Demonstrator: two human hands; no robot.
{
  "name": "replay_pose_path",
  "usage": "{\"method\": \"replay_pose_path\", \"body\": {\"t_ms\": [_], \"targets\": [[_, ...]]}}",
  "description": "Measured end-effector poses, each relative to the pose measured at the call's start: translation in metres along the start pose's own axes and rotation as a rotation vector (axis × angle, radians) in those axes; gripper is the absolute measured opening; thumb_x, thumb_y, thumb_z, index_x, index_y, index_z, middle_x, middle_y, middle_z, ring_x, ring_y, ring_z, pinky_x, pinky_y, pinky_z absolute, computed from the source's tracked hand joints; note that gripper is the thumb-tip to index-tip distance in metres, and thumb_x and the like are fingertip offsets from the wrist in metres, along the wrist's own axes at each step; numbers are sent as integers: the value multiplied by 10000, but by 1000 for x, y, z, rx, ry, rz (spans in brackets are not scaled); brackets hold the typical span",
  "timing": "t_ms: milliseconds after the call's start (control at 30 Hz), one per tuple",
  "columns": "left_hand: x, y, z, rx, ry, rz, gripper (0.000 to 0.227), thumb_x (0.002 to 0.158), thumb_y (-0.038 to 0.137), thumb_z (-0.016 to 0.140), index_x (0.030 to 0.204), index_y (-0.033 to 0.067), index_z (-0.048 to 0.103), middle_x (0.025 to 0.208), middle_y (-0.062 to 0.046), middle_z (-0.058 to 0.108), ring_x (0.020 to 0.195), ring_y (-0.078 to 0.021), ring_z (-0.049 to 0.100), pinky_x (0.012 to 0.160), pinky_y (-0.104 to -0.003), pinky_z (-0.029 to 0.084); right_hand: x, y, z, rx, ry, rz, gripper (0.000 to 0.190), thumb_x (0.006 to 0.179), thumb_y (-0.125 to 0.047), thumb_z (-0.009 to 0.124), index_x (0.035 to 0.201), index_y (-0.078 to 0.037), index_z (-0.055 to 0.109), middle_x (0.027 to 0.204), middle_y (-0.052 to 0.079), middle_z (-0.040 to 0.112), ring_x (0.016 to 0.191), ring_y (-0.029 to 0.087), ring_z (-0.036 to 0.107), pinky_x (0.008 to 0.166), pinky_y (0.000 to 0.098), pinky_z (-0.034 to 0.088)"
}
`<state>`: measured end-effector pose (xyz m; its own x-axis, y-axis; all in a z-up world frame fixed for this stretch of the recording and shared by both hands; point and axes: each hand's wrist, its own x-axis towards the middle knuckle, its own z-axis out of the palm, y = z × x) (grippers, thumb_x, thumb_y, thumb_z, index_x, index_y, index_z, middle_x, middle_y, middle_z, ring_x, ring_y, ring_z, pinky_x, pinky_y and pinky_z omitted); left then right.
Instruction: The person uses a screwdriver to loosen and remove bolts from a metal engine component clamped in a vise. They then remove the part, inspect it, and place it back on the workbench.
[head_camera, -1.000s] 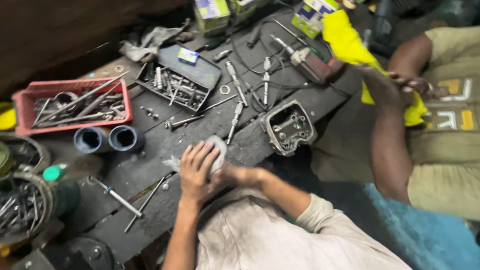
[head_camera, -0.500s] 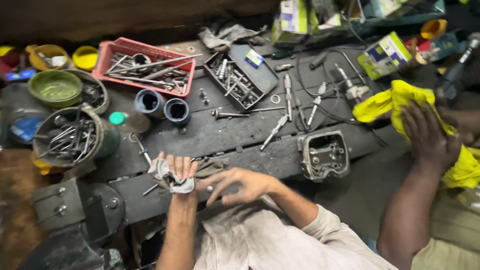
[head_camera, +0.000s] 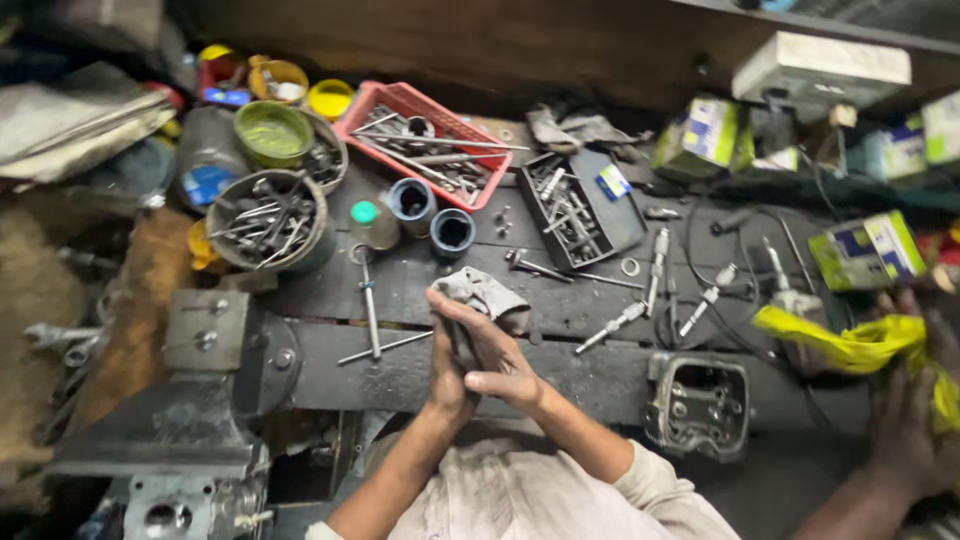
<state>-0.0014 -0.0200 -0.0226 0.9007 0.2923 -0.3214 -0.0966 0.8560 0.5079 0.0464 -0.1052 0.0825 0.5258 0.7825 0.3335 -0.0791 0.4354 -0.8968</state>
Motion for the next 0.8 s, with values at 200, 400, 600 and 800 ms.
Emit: {"method": "replay_pose_path", "body": {"t_ms": [200, 400, 600, 800], "targets": [[15, 3, -34, 308, -39, 259, 726, 1089, 516, 310, 1614, 23, 218, 1683, -98, 300, 1541, -247, 298, 1239, -364, 263, -6, 3, -2, -147, -218, 152, 717, 950, -256, 683, 1561, 19, 426, 1674, 230, 372, 1632, 350, 256, 1347, 440, 156], [9, 41, -40, -98, 292, 66, 648, 1103, 483, 379, 1477, -34, 496, 1331, -143, 586, 1180, -282, 563, 1016, -405, 456, -34, 28, -15, -168, -265, 317, 487, 940, -261, 696, 1324, 38, 704, 1378, 211, 722, 1354, 306, 663, 1228, 429, 438], [-26, 85, 4, 910, -116, 763, 569, 1115, 463, 301, 1380, 48, 587, 1453, -202, 560, 1347, -393, 452, 1145, -503, 346, -56, 69, -26, 196, 413, 520, 556, 920, -276, 560, 1454, -150, 471, 1436, 41, 605, 1362, 190, 522, 1174, 355, 352], [-33, 56, 41, 1733, -333, 1060, 757, 904, 596, 505, 1293, -40, 640, 1448, -286, 555, 1477, -455, 287, 1227, -571, 215, -52, 72, -59, 449, 757, 511, 390, 1073, -338, 479, 1320, -62, 602, 1220, 97, 684, 1120, 240, 644, 1009, 386, 479]]}}
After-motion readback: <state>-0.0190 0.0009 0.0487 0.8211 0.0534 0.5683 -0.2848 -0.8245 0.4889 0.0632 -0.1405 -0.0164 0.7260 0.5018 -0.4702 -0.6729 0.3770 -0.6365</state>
